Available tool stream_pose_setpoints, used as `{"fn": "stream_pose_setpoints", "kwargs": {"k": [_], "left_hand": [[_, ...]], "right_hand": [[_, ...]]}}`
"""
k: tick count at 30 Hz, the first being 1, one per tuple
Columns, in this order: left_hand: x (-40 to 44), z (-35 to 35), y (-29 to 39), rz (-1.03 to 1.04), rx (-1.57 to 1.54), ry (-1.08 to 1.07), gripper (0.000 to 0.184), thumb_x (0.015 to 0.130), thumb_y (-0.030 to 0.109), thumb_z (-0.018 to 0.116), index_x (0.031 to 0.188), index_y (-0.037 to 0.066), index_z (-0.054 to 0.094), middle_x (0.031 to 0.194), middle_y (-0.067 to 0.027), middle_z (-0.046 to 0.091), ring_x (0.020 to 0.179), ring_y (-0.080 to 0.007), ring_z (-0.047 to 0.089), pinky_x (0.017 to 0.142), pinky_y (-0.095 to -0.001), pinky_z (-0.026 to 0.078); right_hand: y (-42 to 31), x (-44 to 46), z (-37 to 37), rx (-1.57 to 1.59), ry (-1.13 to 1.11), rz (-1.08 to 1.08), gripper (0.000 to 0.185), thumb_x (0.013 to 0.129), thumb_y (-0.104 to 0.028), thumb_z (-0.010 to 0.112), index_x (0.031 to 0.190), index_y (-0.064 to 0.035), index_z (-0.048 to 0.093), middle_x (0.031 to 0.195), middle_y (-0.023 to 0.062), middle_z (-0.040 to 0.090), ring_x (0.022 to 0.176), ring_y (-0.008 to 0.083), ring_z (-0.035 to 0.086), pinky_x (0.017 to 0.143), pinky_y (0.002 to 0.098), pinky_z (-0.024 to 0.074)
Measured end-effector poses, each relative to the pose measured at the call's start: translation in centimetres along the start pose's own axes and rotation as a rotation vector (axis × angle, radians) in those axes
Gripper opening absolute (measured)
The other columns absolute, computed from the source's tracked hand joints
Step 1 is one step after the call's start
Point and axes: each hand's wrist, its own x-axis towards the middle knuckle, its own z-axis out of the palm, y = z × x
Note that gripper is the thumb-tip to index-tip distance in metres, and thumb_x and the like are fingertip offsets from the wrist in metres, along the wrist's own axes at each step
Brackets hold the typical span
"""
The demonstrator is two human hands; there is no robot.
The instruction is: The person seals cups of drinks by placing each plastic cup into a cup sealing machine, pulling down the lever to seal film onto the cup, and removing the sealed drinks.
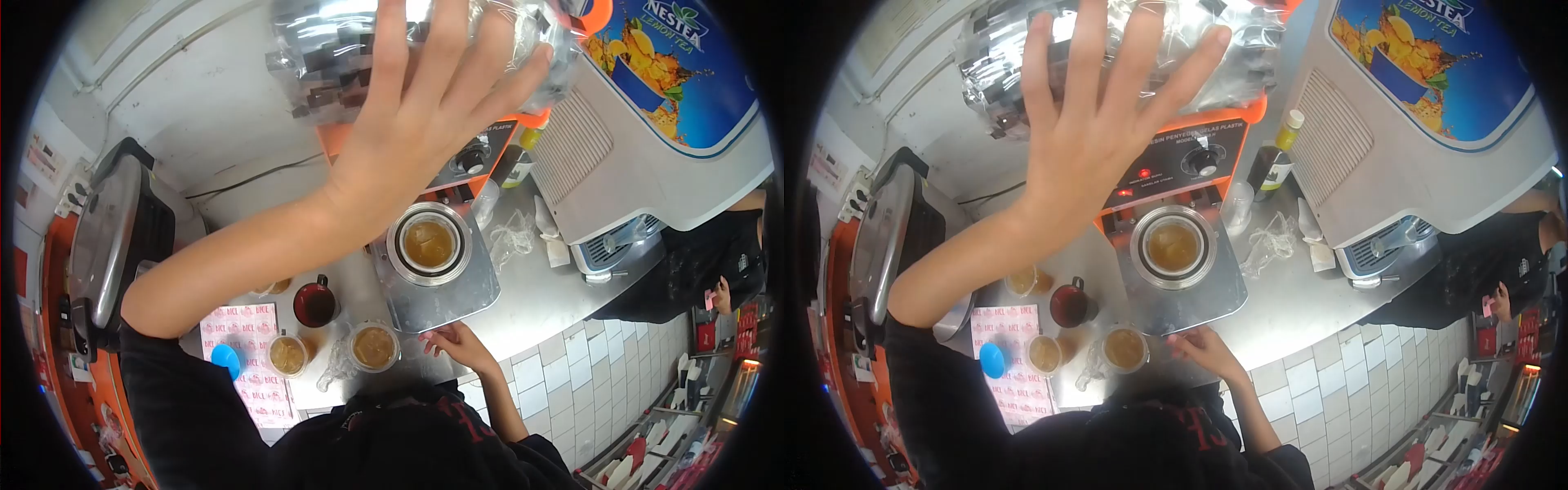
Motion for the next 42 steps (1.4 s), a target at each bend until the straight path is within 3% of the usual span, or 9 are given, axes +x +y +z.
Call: {"fn": "stream_pose_setpoints", "kwargs": {"k": [10,26,30,31,33,35,38,41,42], "left_hand": [[1.4,-5.3,-4.7,-0.162,0.184,-0.045,0.106,0.055,0.058,0.072,0.135,0.002,0.03,0.128,-0.028,0.04,0.118,-0.0399,0.043,0.092,-0.0436,0.041],[0.3,9.4,0.5,-0.246,0.823,0.827,0.088,0.062,0.057,0.064,0.135,0.019,0.031,0.135,-0.0152,0.037,0.119,-0.0387,0.042,0.093,-0.0573,0.037],[0.6,10.6,0.4,-0.271,0.877,0.922,0.083,0.064,0.056,0.062,0.134,0.024,0.032,0.137,-0.012,0.036,0.119,-0.0384,0.042,0.093,-0.0607,0.036],[0.7,10.7,0.4,-0.271,0.891,0.928,0.082,0.064,0.056,0.061,0.134,0.025,0.032,0.137,-0.0112,0.036,0.12,-0.0383,0.042,0.093,-0.0615,0.035],[0.8,10.7,0.4,-0.268,0.888,0.904,0.08,0.065,0.056,0.06,0.134,0.027,0.032,0.138,-0.0096,0.035,0.12,-0.0382,0.042,0.093,-0.0632,0.035],[0.4,10.4,0.8,-0.263,0.808,0.814,0.074,0.068,0.054,0.058,0.133,0.031,0.032,0.139,-0.0059,0.035,0.12,-0.0375,0.042,0.092,-0.0662,0.034],[0.1,9.7,1.0,-0.259,0.793,0.813,0.073,0.072,0.05,0.055,0.136,0.027,0.03,0.14,-0.0081,0.033,0.119,-0.0383,0.043,0.095,-0.0633,0.033],[-1.7,7.6,2.6,-0.244,0.775,0.559,0.077,0.073,0.049,0.054,0.14,0.027,0.023,0.141,-0.0112,0.03,0.122,-0.0385,0.039,0.095,-0.0644,0.031],[-2.5,6.2,3.8,-0.27,0.813,0.518,0.064,0.077,0.038,0.058,0.134,0.023,0.034,0.128,-0.0091,0.041,0.113,-0.0334,0.045,0.089,-0.0514,0.037]], "right_hand": [[0.3,-0.1,0.3,0.215,-0.046,-0.111,0.027,0.091,-0.021,0.052,0.098,0.0034,0.06,0.085,0.0092,0.063,0.076,0.0148,0.058,0.074,0.0288,0.046],[-0.1,1.0,0.8,0.234,0.066,-0.164,0.02,0.089,-0.013,0.056,0.085,0.0051,0.064,0.079,0.0105,0.065,0.077,0.015,0.06,0.075,0.0279,0.0468],[-1.3,4.9,0.7,0.201,0.105,-0.213,0.027,0.091,-0.023,0.053,0.085,0.0017,0.062,0.075,0.0056,0.062,0.072,0.0117,0.056,0.07,0.0255,0.0439],[-2.2,6.0,0.7,0.185,0.102,-0.25,0.031,0.091,-0.03,0.052,0.088,-0.0009,0.061,0.073,0.0023,0.06,0.07,0.0097,0.054,0.067,0.0246,0.0423],[-4.5,8.3,0.8,0.209,0.16,-0.152,0.028,0.094,-0.023,0.049,0.082,0.001,0.058,0.077,0.0054,0.058,0.072,0.0117,0.053,0.067,0.0261,0.0419],[-4.3,12.0,0.3,0.288,0.113,-0.28,0.032,0.091,-0.032,0.052,0.083,-0.0018,0.058,0.072,0.0023,0.057,0.069,0.0096,0.052,0.067,0.024,0.0406],[-5.9,15.4,-0.3,0.411,0.005,-0.372,0.031,0.091,-0.031,0.054,0.082,-0.0009,0.058,0.076,0.0041,0.058,0.071,0.0115,0.053,0.068,0.0256,0.0427],[-6.4,17.7,-1.3,0.427,-0.092,-0.371,0.031,0.091,-0.029,0.054,0.08,0.0001,0.058,0.079,0.0059,0.059,0.072,0.0128,0.054,0.069,0.0276,0.045],[-6.3,17.6,-1.5,0.374,-0.051,-0.377,0.036,0.091,-0.034,0.053,0.089,0.0017,0.058,0.081,0.0066,0.06,0.074,0.0134,0.056,0.071,0.0283,0.0459]]}}
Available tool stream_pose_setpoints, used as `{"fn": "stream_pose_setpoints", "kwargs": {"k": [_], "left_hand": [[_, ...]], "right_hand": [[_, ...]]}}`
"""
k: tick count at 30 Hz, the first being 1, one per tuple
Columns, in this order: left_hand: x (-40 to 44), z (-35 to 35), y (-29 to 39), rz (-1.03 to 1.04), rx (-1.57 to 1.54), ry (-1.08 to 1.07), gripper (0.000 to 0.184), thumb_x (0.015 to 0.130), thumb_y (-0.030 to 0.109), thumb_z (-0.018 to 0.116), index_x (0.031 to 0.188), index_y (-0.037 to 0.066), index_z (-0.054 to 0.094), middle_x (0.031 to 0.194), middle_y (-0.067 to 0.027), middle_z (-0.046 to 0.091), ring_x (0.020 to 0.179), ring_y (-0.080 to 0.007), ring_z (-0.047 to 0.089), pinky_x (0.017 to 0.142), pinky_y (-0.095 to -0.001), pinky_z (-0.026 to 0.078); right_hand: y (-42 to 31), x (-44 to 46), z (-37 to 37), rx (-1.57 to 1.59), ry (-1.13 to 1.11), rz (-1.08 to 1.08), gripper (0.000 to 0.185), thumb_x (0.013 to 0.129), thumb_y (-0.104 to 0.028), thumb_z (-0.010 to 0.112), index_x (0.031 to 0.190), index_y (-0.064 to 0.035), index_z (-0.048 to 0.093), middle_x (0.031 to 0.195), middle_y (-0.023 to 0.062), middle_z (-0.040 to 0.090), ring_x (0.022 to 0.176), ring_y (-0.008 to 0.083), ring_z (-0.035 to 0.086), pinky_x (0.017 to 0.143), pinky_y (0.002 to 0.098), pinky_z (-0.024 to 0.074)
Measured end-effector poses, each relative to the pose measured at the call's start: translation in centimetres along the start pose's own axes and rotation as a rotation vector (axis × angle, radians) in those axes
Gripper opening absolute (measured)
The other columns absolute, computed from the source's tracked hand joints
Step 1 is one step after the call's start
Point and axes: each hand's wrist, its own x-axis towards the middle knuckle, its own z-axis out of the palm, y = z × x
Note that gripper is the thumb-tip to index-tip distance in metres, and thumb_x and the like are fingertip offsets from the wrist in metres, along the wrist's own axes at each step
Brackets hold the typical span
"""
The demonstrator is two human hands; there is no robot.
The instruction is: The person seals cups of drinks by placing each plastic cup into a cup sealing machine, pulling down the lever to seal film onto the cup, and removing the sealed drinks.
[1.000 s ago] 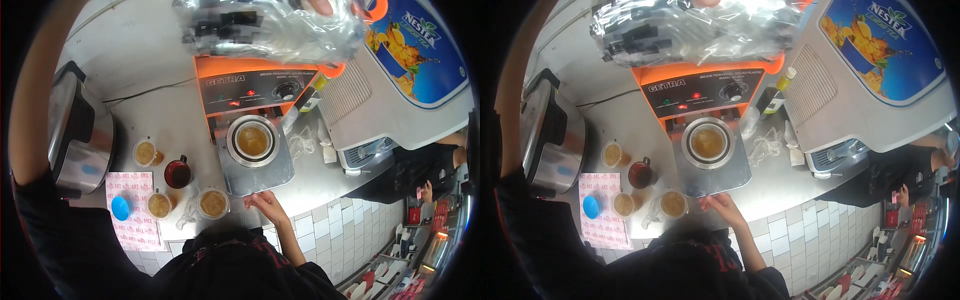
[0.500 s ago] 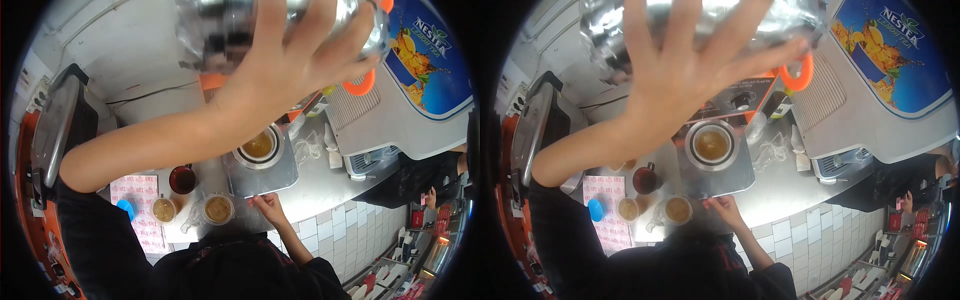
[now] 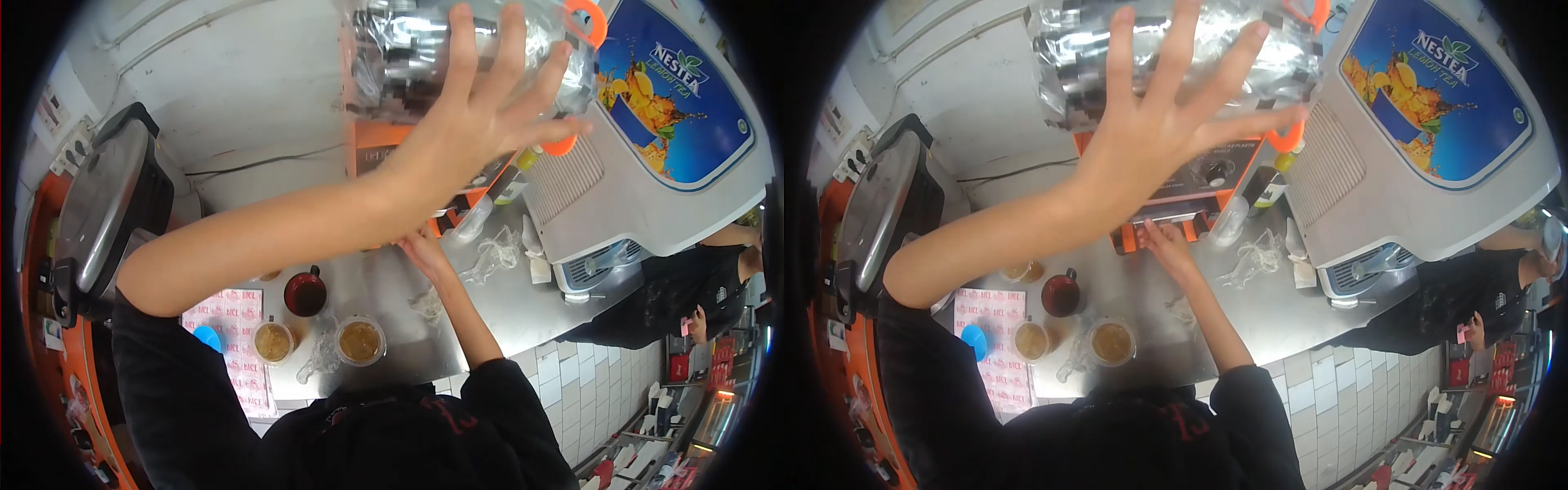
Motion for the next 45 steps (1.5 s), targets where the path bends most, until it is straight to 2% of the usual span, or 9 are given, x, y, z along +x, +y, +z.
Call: {"fn": "stream_pose_setpoints", "kwargs": {"k": [6,8,12,20,26,35,37,40,45], "left_hand": [[4.5,0.1,-4.8,-0.028,-0.407,0.141,0.057,0.076,0.036,0.063,0.128,0.021,0.044,0.103,-0.0071,0.052,0.095,-0.0266,0.049,0.078,-0.0429,0.04],[6.0,1.6,-6.4,-0.146,-0.891,0.209,0.055,0.074,0.045,0.062,0.118,0.013,0.053,0.095,-0.0088,0.052,0.092,-0.0269,0.048,0.075,-0.0441,0.037],[5.6,2.0,-5.5,-0.269,-0.441,0.079,0.044,0.079,0.044,0.059,0.099,0.005,0.059,0.096,-0.0094,0.053,0.089,-0.024,0.052,0.071,-0.0368,0.04],[5.4,2.1,-5.6,-0.298,-0.504,0.036,0.038,0.079,0.038,0.06,0.099,0.006,0.056,0.087,-0.0071,0.054,0.08,-0.0212,0.054,0.069,-0.0333,0.04],[5.4,1.7,-6.1,-0.316,-0.592,-0.003,0.04,0.078,0.037,0.061,0.102,0.005,0.056,0.088,-0.0076,0.054,0.081,-0.0224,0.054,0.07,-0.0338,0.041],[5.6,1.2,-6.5,-0.32,-0.691,-0.062,0.038,0.08,0.035,0.059,0.104,0.005,0.055,0.089,-0.0095,0.056,0.081,-0.0245,0.054,0.073,-0.0345,0.04],[5.6,1.2,-6.3,-0.335,-0.682,-0.084,0.039,0.078,0.035,0.062,0.107,0.009,0.057,0.096,-0.006,0.059,0.085,-0.0237,0.056,0.071,-0.0335,0.042],[5.3,1.1,-6.2,-0.336,-0.716,-0.046,0.038,0.079,0.034,0.062,0.107,0.01,0.057,0.096,-0.0054,0.06,0.083,-0.023,0.057,0.071,-0.0333,0.042],[5.4,1.3,-6.2,-0.36,-0.648,-0.043,0.033,0.079,0.033,0.061,0.103,0.01,0.059,0.092,-0.0051,0.062,0.079,-0.0232,0.057,0.071,-0.0326,0.041]], "right_hand": [[-12.8,-2.3,-4.4,-1.344,-0.611,0.081,0.036,0.089,-0.031,0.054,0.106,0.0013,0.053,0.086,0.0096,0.062,0.077,0.013,0.06,0.071,0.0266,0.0474],[-20.5,-3.3,-5.6,-1.074,-0.089,0.467,0.021,0.082,-0.015,0.058,0.094,0.0007,0.062,0.076,0.0088,0.064,0.07,0.0173,0.062,0.069,0.0307,0.0477],[-35.7,0.6,-5.8,-1.872,0.25,-0.527,0.025,0.084,-0.019,0.052,0.095,0.0012,0.063,0.079,0.0203,0.063,0.076,0.0308,0.063,0.067,0.0381,0.0459],[-52.1,19.8,5.3,-1.374,0.511,-1.331,0.06,0.086,-0.046,0.052,0.124,0.0001,0.049,0.103,0.013,0.061,0.088,0.0191,0.058,0.072,0.0284,0.0471],[-51.4,20.3,8.2,-0.716,0.296,-1.163,0.032,0.086,-0.032,0.052,0.081,-0.0008,0.06,0.066,0.0038,0.056,0.059,0.0119,0.05,0.056,0.0275,0.0418],[-30.6,-11.6,-0.1,-0.098,-0.189,-1.393,0.02,0.089,-0.022,0.038,0.076,-0.011,0.049,0.055,-0.0014,0.036,0.048,0.0101,0.034,0.073,0.033,0.0382],[-26.2,-12.8,1.5,0.494,0.813,-1.506,0.027,0.083,-0.021,0.045,0.057,-0.0132,0.042,0.051,-0.0002,0.042,0.044,0.01,0.038,0.065,0.0288,0.0371],[-26.3,-14.4,0.1,-0.149,-0.033,-1.391,0.034,0.078,-0.02,0.05,0.047,-0.0136,0.037,0.044,0.0002,0.041,0.04,0.0102,0.038,0.058,0.0258,0.035],[-26.5,-13.1,0.9,-0.114,0.016,-1.45,0.041,0.081,-0.022,0.047,0.043,-0.0144,0.034,0.042,-0.0006,0.039,0.038,0.0093,0.034,0.053,0.0271,0.0281]]}}
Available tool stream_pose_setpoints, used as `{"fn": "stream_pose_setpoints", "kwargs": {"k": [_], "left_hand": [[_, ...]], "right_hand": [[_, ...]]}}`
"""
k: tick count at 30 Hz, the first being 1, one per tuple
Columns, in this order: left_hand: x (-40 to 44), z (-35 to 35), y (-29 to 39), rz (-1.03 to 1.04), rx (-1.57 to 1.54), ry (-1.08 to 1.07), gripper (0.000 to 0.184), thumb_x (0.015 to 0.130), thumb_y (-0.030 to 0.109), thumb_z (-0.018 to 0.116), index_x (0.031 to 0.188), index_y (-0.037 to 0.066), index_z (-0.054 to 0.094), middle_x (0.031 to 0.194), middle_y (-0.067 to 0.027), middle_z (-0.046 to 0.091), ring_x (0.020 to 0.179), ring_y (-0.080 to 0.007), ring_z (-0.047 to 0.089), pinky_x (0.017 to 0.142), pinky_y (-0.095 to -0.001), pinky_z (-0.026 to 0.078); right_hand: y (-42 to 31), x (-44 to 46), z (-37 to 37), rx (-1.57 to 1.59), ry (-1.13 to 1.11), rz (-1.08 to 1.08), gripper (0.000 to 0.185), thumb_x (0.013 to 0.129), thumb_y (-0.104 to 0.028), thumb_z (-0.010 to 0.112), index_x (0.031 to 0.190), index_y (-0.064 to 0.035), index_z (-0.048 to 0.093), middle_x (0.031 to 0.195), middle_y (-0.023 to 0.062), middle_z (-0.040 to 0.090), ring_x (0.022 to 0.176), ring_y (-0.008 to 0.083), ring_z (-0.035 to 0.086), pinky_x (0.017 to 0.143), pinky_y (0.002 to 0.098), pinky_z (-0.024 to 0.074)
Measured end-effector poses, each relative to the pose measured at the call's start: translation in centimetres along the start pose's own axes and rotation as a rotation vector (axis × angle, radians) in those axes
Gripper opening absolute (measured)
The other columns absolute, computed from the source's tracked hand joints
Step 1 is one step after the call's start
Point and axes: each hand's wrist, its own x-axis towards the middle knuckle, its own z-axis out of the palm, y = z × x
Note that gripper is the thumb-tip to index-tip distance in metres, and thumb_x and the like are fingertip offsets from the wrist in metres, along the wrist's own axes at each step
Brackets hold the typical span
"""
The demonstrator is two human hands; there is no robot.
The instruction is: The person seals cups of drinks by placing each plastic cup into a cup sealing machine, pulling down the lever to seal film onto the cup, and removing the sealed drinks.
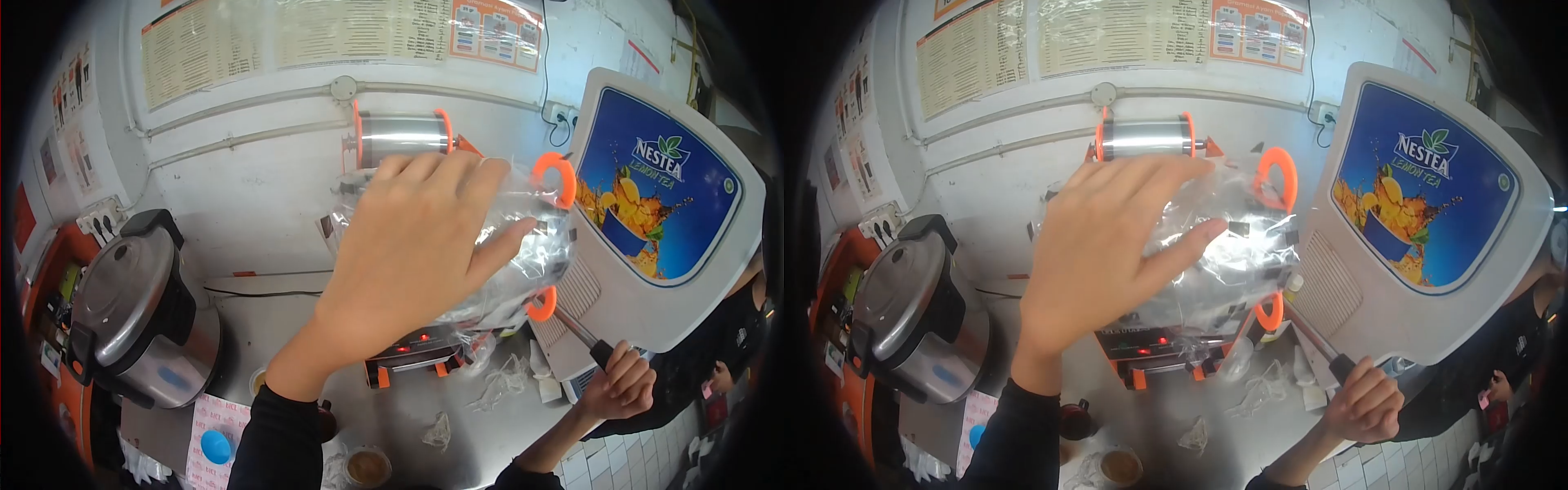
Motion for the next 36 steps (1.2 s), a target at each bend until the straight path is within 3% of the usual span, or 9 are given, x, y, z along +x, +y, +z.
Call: {"fn": "stream_pose_setpoints", "kwargs": {"k": [2,6,8,13,36], "left_hand": [[0.0,0.0,0.0,-0.002,0.002,0.014,0.033,0.079,0.033,0.061,0.102,0.01,0.059,0.091,-0.0051,0.062,0.079,-0.0232,0.057,0.071,-0.0324,0.041],[-0.1,0.2,-0.1,0.012,-0.012,0.068,0.031,0.08,0.034,0.061,0.1,0.01,0.06,0.089,-0.0053,0.062,0.079,-0.0229,0.058,0.071,-0.0324,0.041],[-0.2,0.4,-0.2,0.014,-0.01,0.074,0.031,0.08,0.034,0.061,0.1,0.01,0.06,0.089,-0.0053,0.063,0.079,-0.0229,0.058,0.071,-0.0324,0.041],[-0.2,0.2,-0.1,0.014,-0.035,0.077,0.031,0.08,0.034,0.06,0.101,0.011,0.06,0.09,-0.0055,0.063,0.08,-0.0231,0.058,0.072,-0.0329,0.041],[-0.5,0.3,-0.2,0.019,-0.011,0.065,0.033,0.082,0.035,0.058,0.101,0.007,0.059,0.099,-0.0054,0.063,0.087,-0.0216,0.058,0.08,-0.0322,0.041]], "right_hand": [[0.2,0.2,0.3,-0.062,-0.055,-0.037,0.041,0.088,-0.02,0.039,0.047,-0.0164,0.031,0.042,-0.0003,0.035,0.039,0.0083,0.029,0.05,0.0257,0.0277],[0.3,0.3,0.2,-0.037,-0.069,-0.044,0.041,0.088,-0.02,0.038,0.048,-0.0166,0.03,0.042,-0.0007,0.035,0.039,0.0084,0.03,0.051,0.0258,0.0277],[-0.1,0.2,0.2,-0.039,-0.02,0.024,0.041,0.083,-0.024,0.047,0.046,-0.0145,0.034,0.044,0.0,0.041,0.04,0.0101,0.034,0.052,0.0279,0.0281],[0.0,0.3,0.4,-0.072,-0.05,-0.003,0.04,0.085,-0.023,0.044,0.047,-0.0133,0.036,0.045,0.002,0.043,0.041,0.0136,0.041,0.051,0.0294,0.0311],[0.3,0.3,1.2,-0.086,-0.041,-0.03,0.039,0.09,-0.02,0.039,0.053,-0.0156,0.03,0.046,0.0003,0.035,0.047,0.0101,0.035,0.057,0.0269,0.0285]]}}
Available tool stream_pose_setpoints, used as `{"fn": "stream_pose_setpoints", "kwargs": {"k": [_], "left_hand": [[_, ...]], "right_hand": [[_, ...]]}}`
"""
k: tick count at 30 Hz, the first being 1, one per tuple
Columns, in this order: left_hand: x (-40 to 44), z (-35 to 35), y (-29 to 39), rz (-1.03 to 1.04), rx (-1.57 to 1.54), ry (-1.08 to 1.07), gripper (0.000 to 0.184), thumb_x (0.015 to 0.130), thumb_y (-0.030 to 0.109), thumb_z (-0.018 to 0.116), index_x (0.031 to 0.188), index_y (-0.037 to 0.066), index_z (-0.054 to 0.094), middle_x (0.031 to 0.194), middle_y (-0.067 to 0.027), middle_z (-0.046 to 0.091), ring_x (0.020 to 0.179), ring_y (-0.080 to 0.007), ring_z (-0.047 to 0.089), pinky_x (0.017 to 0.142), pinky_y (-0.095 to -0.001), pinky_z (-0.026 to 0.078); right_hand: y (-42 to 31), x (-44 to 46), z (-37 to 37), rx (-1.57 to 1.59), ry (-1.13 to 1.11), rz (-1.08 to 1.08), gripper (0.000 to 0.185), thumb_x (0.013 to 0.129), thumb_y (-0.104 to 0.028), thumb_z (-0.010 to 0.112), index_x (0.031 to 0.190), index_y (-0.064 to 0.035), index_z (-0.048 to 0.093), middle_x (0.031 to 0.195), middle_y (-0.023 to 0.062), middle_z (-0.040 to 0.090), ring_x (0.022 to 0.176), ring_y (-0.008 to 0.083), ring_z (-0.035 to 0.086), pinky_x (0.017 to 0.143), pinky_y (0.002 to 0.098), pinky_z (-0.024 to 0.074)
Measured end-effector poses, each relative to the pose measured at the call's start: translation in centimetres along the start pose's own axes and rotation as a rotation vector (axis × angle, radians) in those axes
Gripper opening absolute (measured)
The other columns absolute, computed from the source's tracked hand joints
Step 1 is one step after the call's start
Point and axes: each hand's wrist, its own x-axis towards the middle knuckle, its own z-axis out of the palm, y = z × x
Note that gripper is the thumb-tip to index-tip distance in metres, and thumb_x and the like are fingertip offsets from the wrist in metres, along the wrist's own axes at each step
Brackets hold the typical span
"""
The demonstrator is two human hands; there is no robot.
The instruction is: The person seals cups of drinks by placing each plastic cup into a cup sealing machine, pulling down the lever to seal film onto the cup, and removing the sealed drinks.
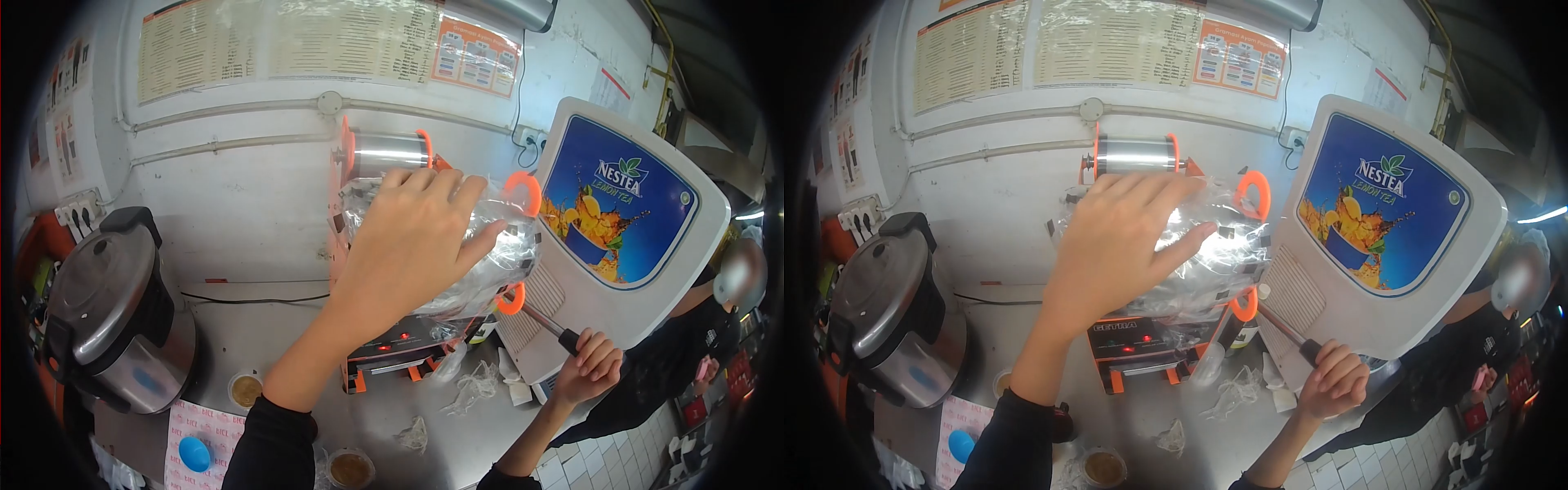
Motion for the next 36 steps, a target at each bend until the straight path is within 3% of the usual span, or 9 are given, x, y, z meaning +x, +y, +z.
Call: {"fn": "stream_pose_setpoints", "kwargs": {"k": [13,22,24,26,28,31,32,34,36], "left_hand": [[0.1,0.1,0.1,0.049,0.022,-0.004,0.034,0.081,0.032,0.06,0.102,0.006,0.057,0.096,-0.0082,0.06,0.088,-0.0228,0.057,0.077,-0.034,0.041],[0.1,-0.3,-0.5,0.028,-0.065,-0.028,0.031,0.081,0.027,0.06,0.101,0.005,0.057,0.101,-0.0093,0.059,0.095,-0.0256,0.055,0.08,-0.0355,0.042],[-0.1,-2.1,-0.6,0.141,-0.601,0.173,0.024,0.08,0.016,0.059,0.1,0.002,0.057,0.1,-0.0097,0.059,0.1,-0.0272,0.055,0.083,-0.0351,0.042],[-3.5,-5.1,-0.2,0.132,-0.468,0.219,0.021,0.08,0.011,0.057,0.098,0.002,0.057,0.098,-0.0099,0.059,0.099,-0.0291,0.055,0.083,-0.0365,0.043],[-8.9,-8.0,0.4,0.065,-0.365,0.215,0.02,0.074,0.003,0.058,0.094,0.002,0.059,0.092,-0.0088,0.06,0.096,-0.0313,0.057,0.081,-0.0385,0.044],[-18.0,-11.6,2.4,-0.208,-0.38,0.069,0.017,0.07,-0.004,0.057,0.085,0.002,0.06,0.08,-0.0073,0.061,0.088,-0.0311,0.06,0.073,-0.0396,0.047],[-20.6,-12.0,3.2,-0.356,-0.393,0.051,0.015,0.073,-0.005,0.055,0.086,0.001,0.059,0.079,-0.0081,0.061,0.086,-0.0293,0.06,0.073,-0.0378,0.047],[-24.1,-11.6,4.9,-0.518,-0.399,0.019,0.013,0.076,-0.005,0.053,0.086,0.001,0.058,0.078,-0.0088,0.06,0.083,-0.0275,0.061,0.073,-0.0359,0.047],[-26.3,-10.9,6.6,-0.981,-0.596,0.034,0.012,0.081,-0.005,0.049,0.09,-0.001,0.056,0.077,-0.0107,0.06,0.078,-0.0232,0.061,0.072,-0.0316,0.046]], "right_hand": [[4.9,11.3,6.0,-0.162,0.399,0.032,0.038,0.093,-0.021,0.039,0.057,-0.0127,0.031,0.05,-0.0026,0.03,0.04,0.0062,0.025,0.039,0.0214,0.0206],[20.1,25.7,8.3,-0.658,-0.296,0.372,0.042,0.095,-0.037,0.037,0.105,0.0003,0.052,0.079,0.009,0.056,0.069,0.0151,0.054,0.061,0.0265,0.046],[20.0,22.8,7.5,-0.77,-0.371,0.433,0.046,0.095,-0.039,0.036,0.115,-0.0007,0.05,0.09,0.0135,0.061,0.078,0.0173,0.059,0.065,0.0276,0.048],[18.1,18.4,5.3,-0.987,-0.701,0.283,0.049,0.095,-0.039,0.035,0.132,-0.0071,0.038,0.107,0.0154,0.057,0.093,0.0192,0.057,0.074,0.0309,0.0498],[16.4,12.1,1.9,-0.595,-0.451,0.483,0.04,0.094,-0.035,0.037,0.122,-0.0055,0.04,0.099,0.012,0.056,0.086,0.0171,0.055,0.069,0.0302,0.0476],[16.3,-3.7,-4.4,-0.721,0.087,0.471,0.028,0.094,-0.025,0.04,0.087,-0.0015,0.053,0.069,0.0016,0.054,0.058,0.0099,0.051,0.051,0.026,0.0409],[15.0,-9.8,-4.7,-0.766,0.367,0.72,0.033,0.093,-0.027,0.041,0.075,-0.0037,0.055,0.07,0.0022,0.053,0.055,0.0093,0.047,0.048,0.0245,0.0348],[14.0,-22.1,-7.1,-0.543,0.068,1.149,0.031,0.09,-0.028,0.045,0.08,-0.0018,0.057,0.073,0.0043,0.056,0.062,0.0132,0.052,0.052,0.0274,0.0406],[11.6,-24.6,-1.0,-0.098,0.17,1.545,0.037,0.088,-0.021,0.048,0.113,0.0059,0.05,0.104,0.0172,0.058,0.1,0.0277,0.058,0.087,0.0387,0.0474]]}}
